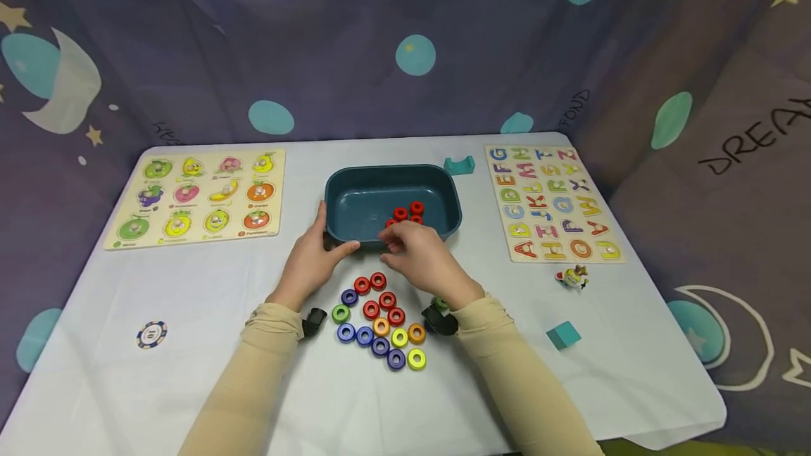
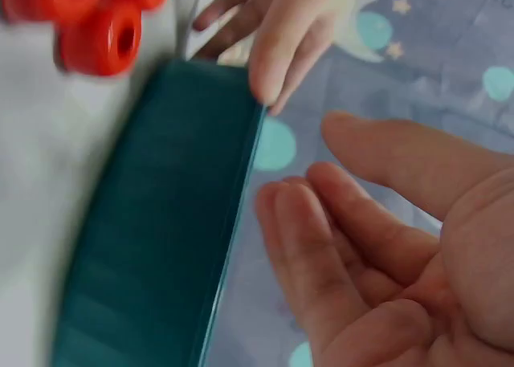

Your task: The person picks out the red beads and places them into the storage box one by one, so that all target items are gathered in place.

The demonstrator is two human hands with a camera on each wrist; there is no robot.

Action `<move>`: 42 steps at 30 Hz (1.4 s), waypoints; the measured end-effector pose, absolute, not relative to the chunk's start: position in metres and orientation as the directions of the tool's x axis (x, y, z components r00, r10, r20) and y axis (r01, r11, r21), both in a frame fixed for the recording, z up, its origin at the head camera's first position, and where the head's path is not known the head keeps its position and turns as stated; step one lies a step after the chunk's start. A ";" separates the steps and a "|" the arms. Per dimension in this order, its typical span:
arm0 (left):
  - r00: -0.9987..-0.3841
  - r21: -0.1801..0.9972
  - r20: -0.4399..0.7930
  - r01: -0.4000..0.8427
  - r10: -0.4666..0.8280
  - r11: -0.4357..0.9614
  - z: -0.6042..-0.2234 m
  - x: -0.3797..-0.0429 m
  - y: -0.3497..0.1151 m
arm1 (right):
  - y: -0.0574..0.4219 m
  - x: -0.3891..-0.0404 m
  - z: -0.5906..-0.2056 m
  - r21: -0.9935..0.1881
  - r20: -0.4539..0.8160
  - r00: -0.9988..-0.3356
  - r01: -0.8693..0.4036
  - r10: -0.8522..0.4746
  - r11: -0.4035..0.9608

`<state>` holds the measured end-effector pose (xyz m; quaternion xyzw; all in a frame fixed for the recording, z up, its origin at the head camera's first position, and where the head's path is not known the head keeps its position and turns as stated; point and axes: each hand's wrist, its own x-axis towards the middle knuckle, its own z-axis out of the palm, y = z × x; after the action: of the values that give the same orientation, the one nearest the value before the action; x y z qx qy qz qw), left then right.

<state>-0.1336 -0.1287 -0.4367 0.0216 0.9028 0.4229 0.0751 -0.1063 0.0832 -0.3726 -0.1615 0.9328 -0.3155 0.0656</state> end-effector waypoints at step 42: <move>-0.988 0.763 -0.126 -0.036 0.093 0.646 -0.435 -0.133 -0.128 | 0.116 -0.070 -0.388 -0.592 -0.042 -0.990 -0.083 -0.133 0.802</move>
<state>-0.1330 -0.1279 -0.4348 0.0159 0.9039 0.4205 0.0768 -0.0704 0.1155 -0.3879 -0.0569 0.9483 -0.3095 0.0407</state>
